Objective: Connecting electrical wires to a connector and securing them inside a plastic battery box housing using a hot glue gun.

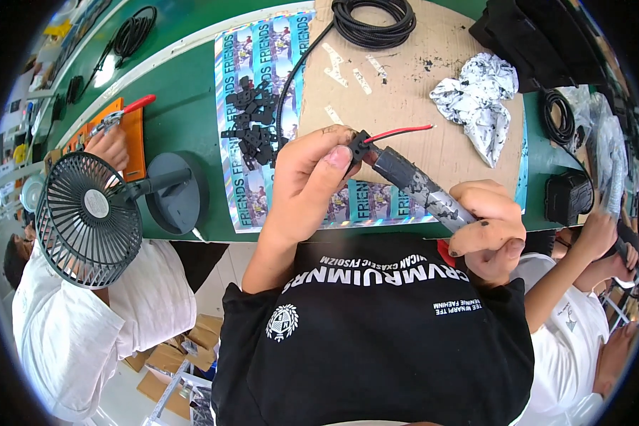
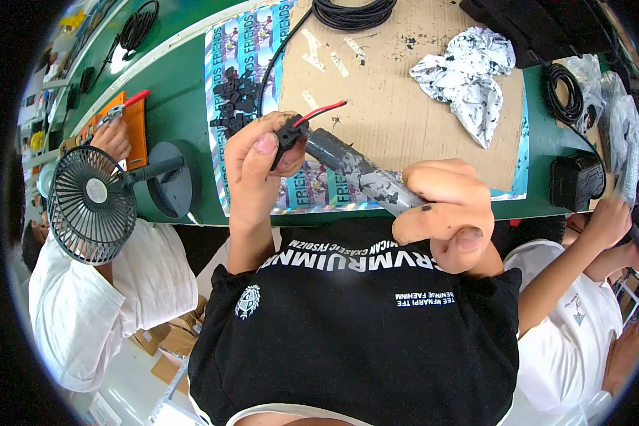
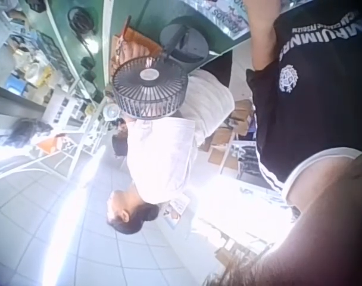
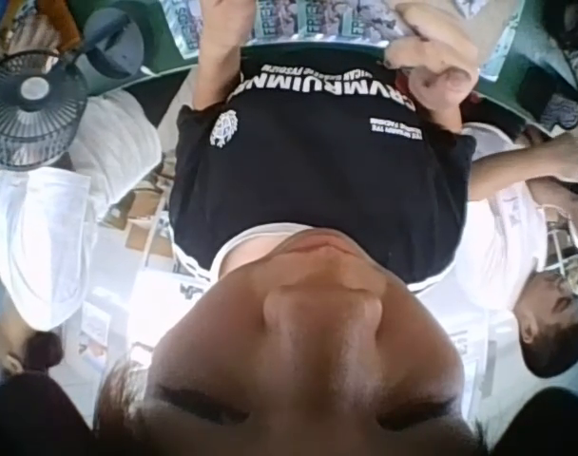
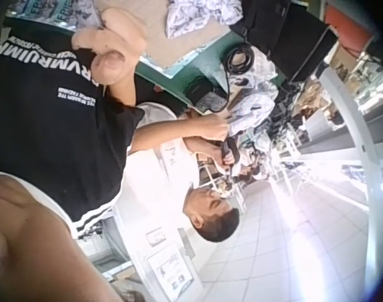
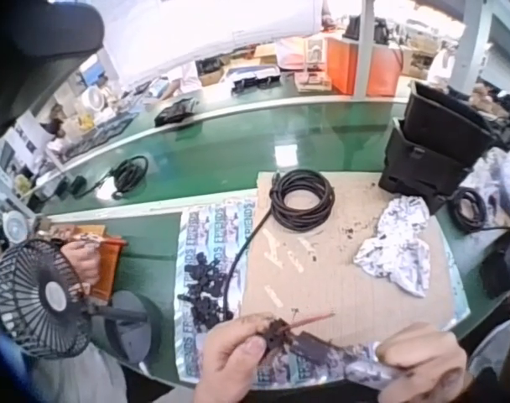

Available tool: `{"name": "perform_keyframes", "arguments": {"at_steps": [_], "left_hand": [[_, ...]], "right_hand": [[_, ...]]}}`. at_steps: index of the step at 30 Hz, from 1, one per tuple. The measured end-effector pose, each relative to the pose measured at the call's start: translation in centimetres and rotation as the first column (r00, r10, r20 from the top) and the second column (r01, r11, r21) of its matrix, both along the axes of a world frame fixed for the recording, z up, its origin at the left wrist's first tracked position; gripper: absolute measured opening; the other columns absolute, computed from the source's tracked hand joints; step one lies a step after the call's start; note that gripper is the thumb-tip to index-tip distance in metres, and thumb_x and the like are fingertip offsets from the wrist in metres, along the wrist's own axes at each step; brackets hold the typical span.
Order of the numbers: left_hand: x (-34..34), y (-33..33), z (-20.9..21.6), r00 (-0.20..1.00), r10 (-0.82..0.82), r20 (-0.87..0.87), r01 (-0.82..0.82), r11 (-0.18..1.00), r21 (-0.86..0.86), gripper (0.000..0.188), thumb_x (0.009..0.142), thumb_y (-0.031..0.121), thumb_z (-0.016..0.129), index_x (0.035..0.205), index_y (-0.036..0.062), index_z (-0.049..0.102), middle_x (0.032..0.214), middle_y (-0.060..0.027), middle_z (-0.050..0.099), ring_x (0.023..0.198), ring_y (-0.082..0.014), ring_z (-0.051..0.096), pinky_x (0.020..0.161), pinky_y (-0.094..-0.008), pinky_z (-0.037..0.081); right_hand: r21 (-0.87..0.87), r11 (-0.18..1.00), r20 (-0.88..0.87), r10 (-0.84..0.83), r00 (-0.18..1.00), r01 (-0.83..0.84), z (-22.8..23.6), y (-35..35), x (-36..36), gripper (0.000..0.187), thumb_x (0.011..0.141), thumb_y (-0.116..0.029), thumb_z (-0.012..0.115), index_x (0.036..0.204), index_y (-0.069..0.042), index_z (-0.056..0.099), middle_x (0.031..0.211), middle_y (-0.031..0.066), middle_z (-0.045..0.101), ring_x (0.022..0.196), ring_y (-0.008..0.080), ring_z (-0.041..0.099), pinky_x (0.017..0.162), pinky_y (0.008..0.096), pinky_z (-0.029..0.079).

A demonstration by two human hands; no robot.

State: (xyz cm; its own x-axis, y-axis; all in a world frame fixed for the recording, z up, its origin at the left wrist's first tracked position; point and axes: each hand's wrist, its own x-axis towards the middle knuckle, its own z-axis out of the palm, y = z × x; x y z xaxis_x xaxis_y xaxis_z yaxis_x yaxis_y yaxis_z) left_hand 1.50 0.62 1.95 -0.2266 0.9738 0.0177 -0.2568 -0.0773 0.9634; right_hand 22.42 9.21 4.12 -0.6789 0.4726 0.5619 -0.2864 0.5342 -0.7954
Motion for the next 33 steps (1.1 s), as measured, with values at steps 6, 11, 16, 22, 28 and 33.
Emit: {"name": "perform_keyframes", "arguments": {"at_steps": [6,11,16,22,28,33], "left_hand": [[-1.6,-0.1,-0.6,0.978,-0.192,0.081,0.183,0.977,0.108,0.03,0.09,0.019,0.053,0.093,-0.0104,0.058,0.086,-0.0132,0.063,0.074,-0.016,0.057,0.066,-0.0267,0.045],[-2.5,-0.2,-1.2,0.965,-0.246,-0.094,0.26,0.944,0.201,0.029,0.088,0.018,0.052,0.091,-0.0105,0.057,0.087,-0.0179,0.063,0.079,-0.0244,0.06,0.071,-0.0325,0.046],[-3.2,0.5,-1.6,0.917,-0.376,-0.133,0.399,0.871,0.286,0.03,0.088,0.019,0.052,0.09,-0.0113,0.056,0.087,-0.0201,0.063,0.078,-0.0288,0.061,0.07,-0.0353,0.046],[-3.8,1.6,-1.2,0.65,-0.76,0.008,0.734,0.63,0.252,0.039,0.088,0.025,0.05,0.075,-0.012,0.054,0.071,-0.0237,0.057,0.061,-0.0331,0.056,0.06,-0.0412,0.045],[-4.0,0.9,-3.2,0.476,-0.851,0.223,0.833,0.517,0.196,0.036,0.093,0.026,0.053,0.099,-0.0085,0.06,0.077,-0.0077,0.061,0.058,-0.0052,0.044,0.048,-0.0201,0.037],[-4.4,1.4,-3.4,0.392,-0.873,0.289,0.876,0.45,0.173,0.036,0.093,0.027,0.052,0.101,-0.0062,0.061,0.08,-0.0074,0.062,0.057,-0.0046,0.044,0.045,-0.019,0.035]], "right_hand": [[-0.046,0.997,-0.041,0.059,0.997,-0.061,-0.1,0.1,0.3,0.068,0.099,-0.041,0.014,0.061,-0.006,0.058,0.055,0.0092,0.038,0.039,0.0215,0.036,0.037,0.0308,0.025],[-0.135,0.98,-0.119,0.127,0.985,-0.143,-0.2,0.3,0.0,0.068,0.1,-0.041,0.014,0.058,-0.006,0.055,0.054,0.0089,0.036,0.038,0.0214,0.035,0.036,0.0313,0.023],[-0.219,0.946,-0.231,0.189,0.954,-0.24,-0.3,0.5,-0.2,0.069,0.1,-0.041,0.014,0.053,-0.006,0.05,0.049,0.007,0.031,0.035,0.0206,0.031,0.035,0.0318,0.02],[-0.246,0.875,-0.303,0.34,0.89,-0.418,-1.1,1.4,-0.3,0.063,0.098,-0.036,0.018,0.05,-0.012,0.053,0.042,0.0027,0.028,0.03,0.0166,0.03,0.03,0.0277,0.021],[-0.31,0.82,-0.338,0.377,0.862,-0.48,-1.9,1.4,-0.7,0.062,0.098,-0.033,0.021,0.049,-0.01,0.052,0.041,0.0023,0.027,0.029,0.014,0.024,0.029,0.0272,0.019],[-0.323,0.801,-0.348,0.394,0.851,-0.503,-2.4,1.9,-1.0,0.062,0.097,-0.033,0.021,0.049,-0.01,0.052,0.04,0.0027,0.027,0.028,0.0142,0.024,0.029,0.0279,0.019]]}}
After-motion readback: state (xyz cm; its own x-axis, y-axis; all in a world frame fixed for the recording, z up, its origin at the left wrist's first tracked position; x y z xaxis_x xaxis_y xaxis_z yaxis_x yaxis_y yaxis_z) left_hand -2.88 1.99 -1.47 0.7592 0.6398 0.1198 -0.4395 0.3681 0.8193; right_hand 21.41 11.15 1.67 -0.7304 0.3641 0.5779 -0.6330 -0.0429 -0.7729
